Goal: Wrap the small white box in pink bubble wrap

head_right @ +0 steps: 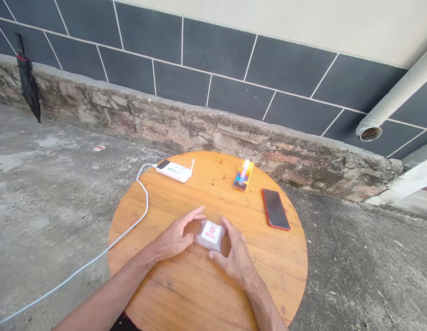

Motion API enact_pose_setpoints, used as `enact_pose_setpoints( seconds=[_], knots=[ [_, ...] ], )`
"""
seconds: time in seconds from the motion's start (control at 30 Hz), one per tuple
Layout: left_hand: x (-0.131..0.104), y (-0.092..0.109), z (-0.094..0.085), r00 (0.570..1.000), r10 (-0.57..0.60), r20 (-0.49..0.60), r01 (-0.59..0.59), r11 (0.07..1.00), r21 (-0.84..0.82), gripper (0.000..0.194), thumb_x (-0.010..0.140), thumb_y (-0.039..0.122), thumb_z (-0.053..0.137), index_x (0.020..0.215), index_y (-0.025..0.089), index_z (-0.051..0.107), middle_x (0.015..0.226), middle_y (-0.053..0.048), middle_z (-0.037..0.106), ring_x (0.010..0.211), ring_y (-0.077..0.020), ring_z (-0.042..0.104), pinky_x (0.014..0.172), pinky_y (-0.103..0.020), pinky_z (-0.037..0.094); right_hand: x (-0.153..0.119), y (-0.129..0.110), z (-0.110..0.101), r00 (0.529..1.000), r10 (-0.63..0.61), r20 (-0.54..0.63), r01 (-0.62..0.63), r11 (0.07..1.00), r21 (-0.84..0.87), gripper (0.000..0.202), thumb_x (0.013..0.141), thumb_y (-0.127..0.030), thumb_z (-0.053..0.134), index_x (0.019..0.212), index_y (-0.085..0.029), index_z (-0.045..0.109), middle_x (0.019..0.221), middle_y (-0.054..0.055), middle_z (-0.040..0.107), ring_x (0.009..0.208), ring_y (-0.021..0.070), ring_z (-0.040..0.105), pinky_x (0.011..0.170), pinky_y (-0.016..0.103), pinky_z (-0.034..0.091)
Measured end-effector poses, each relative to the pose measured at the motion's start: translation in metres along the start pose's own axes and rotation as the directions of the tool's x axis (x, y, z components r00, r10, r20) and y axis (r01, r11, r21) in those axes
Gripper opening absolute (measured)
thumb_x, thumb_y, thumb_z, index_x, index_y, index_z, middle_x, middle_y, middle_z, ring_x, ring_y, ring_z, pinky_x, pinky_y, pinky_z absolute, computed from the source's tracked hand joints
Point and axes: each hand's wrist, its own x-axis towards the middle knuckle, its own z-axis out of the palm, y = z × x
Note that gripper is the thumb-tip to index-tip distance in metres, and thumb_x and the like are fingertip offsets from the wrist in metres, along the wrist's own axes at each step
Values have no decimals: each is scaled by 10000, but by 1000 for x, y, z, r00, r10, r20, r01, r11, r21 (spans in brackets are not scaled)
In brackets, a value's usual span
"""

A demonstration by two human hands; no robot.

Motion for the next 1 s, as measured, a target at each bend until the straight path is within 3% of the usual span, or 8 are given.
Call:
enact_pose_setpoints(
  seconds=[0.23,0.77,1.0],
  knots=[
    [1,-6,4,999,45,7,-45,998,39,770,731,38,450,1447,248,262,1320,-53,541,1248,-213,466,1077,-405,353,-2,3,4,999,42,-8,-43,998,-43,692,827,-459,581,1412,-196,319,1309,133,518,1186,291,496,972,482,409],
    [3,-13,8,998,54,-10,-54,998,42,784,717,19,424,1445,265,267,1319,-29,549,1263,-216,455,1096,-420,334,0,4,5,999,46,8,-45,997,-61,688,833,-477,561,1413,-191,326,1323,126,505,1190,294,469,990,464,389],
    [2,-6,8,997,75,-24,-73,994,76,808,658,3,431,1427,222,318,1342,-50,529,1257,-214,458,1096,-396,332,0,10,8,1000,7,4,-7,998,-61,691,827,-465,561,1411,-188,316,1334,128,497,1193,296,468,994,473,388]
  ],
)
